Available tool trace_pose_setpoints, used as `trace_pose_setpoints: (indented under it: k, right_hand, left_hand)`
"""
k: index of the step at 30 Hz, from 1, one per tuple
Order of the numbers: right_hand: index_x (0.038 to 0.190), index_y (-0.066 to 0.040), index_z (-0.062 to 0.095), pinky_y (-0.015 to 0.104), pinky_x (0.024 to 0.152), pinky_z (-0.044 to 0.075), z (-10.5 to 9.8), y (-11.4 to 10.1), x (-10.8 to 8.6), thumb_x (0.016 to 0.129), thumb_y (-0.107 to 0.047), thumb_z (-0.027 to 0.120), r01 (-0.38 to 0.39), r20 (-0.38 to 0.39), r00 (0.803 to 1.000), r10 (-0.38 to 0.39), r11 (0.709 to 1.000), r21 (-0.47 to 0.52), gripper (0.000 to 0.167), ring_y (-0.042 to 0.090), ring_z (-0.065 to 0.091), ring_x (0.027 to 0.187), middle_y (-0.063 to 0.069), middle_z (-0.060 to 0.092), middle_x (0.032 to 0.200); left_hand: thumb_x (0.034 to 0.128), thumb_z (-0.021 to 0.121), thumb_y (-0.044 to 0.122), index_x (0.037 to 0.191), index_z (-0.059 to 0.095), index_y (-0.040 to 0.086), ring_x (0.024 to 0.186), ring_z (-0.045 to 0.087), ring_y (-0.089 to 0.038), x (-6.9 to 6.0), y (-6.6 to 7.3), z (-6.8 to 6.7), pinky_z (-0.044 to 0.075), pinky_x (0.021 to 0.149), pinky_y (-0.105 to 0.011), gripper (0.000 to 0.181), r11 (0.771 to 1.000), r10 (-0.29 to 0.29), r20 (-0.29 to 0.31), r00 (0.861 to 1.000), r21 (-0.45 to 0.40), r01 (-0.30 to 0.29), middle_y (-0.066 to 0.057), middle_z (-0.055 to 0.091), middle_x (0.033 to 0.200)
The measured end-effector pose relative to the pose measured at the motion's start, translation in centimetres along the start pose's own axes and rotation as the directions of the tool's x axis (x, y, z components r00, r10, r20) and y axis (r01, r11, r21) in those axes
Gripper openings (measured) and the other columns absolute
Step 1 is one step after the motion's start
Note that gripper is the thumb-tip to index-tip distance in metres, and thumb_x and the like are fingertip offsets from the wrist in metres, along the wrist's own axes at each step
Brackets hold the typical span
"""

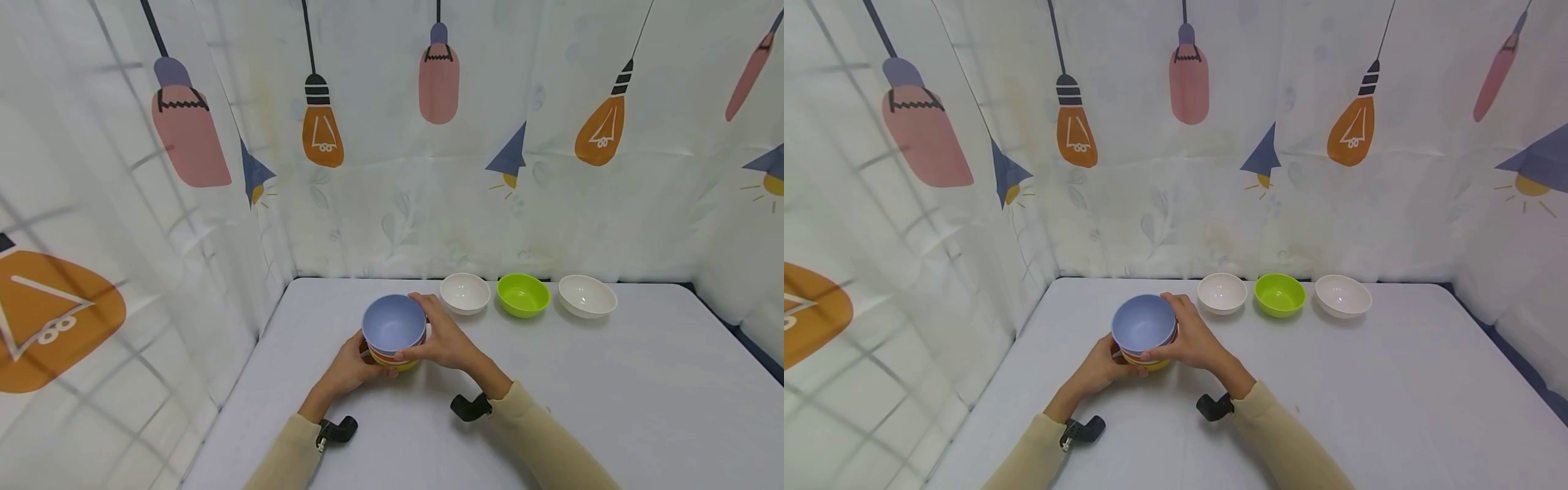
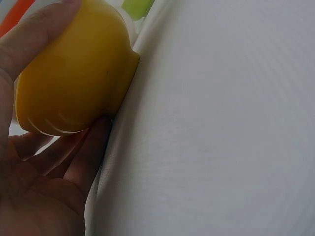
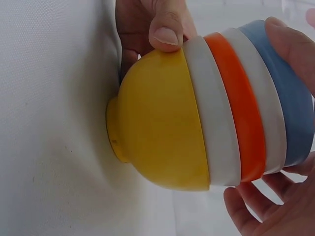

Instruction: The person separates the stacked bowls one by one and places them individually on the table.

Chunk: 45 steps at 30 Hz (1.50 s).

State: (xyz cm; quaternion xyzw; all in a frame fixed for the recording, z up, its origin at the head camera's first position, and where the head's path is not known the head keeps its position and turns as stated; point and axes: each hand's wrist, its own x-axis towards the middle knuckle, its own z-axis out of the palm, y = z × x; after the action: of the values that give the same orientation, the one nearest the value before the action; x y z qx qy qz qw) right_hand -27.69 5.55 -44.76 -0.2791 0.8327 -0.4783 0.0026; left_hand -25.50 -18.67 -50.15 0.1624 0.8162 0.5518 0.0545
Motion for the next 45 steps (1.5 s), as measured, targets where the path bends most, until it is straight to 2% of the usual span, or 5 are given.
trace_pose_setpoints:
  k: [8,15,20,35,45]
  right_hand:
    - [0.154,-0.018,0.040,0.046,0.105,0.049,-0.1,0.0,-0.2,0.068,-0.045,0.095,0.018,-0.043,0.999,-0.018,1.000,0.003,0.105,0.023,0.052,0.127,0.005,0.046,0.144]
    - [0.156,-0.018,0.037,0.049,0.105,0.049,-0.6,-0.5,-0.3,0.070,-0.043,0.094,-0.004,-0.047,0.999,0.005,1.000,0.012,0.106,0.024,0.053,0.128,0.004,0.049,0.146]
    - [0.159,-0.015,0.033,0.052,0.107,0.049,-0.9,-0.7,-0.3,0.071,-0.041,0.094,-0.013,-0.052,0.999,0.014,1.000,0.026,0.110,0.026,0.053,0.130,0.005,0.049,0.150]
    - [0.160,-0.013,0.030,0.051,0.112,0.048,-2.4,-1.2,-0.3,0.071,-0.036,0.095,-0.017,-0.065,0.998,0.018,1.000,0.021,0.113,0.029,0.053,0.133,0.007,0.046,0.153]
    - [0.156,-0.013,0.035,0.053,0.110,0.049,-3.8,-1.3,-0.3,0.071,-0.032,0.095,0.006,-0.101,0.995,-0.001,0.999,0.050,0.106,0.030,0.054,0.130,0.007,0.050,0.148]
  left_hand:
    - [0.0722,0.095,0.022,0.152,0.043,0.017,0.130,0.059,-0.027,0.0,0.1,0.1,0.049,0.108,-0.045,0.095,1.000,0.013,0.001,1.000,-0.002,-0.013,-0.006,0.059,0.144]
    - [0.0713,0.096,0.023,0.152,0.044,0.019,0.132,0.057,-0.025,0.0,0.3,0.1,0.046,0.110,-0.045,0.096,1.000,-0.006,0.004,1.000,-0.005,0.006,-0.005,0.058,0.145]
    - [0.0713,0.096,0.023,0.152,0.044,0.019,0.133,0.057,-0.025,-0.1,0.3,0.1,0.046,0.111,-0.046,0.095,1.000,-0.004,0.001,1.000,-0.013,0.004,-0.004,0.058,0.146]
    - [0.0720,0.095,0.024,0.153,0.043,0.019,0.131,0.059,-0.026,-0.1,0.1,0.1,0.049,0.109,-0.044,0.097,1.000,-0.015,-0.011,1.000,0.004,0.015,-0.004,0.060,0.143]
    - [0.0708,0.096,0.025,0.151,0.044,0.017,0.130,0.059,-0.025,0.1,0.0,0.0,0.048,0.109,-0.043,0.095,1.000,-0.024,-0.010,1.000,0.008,0.024,-0.004,0.061,0.140]
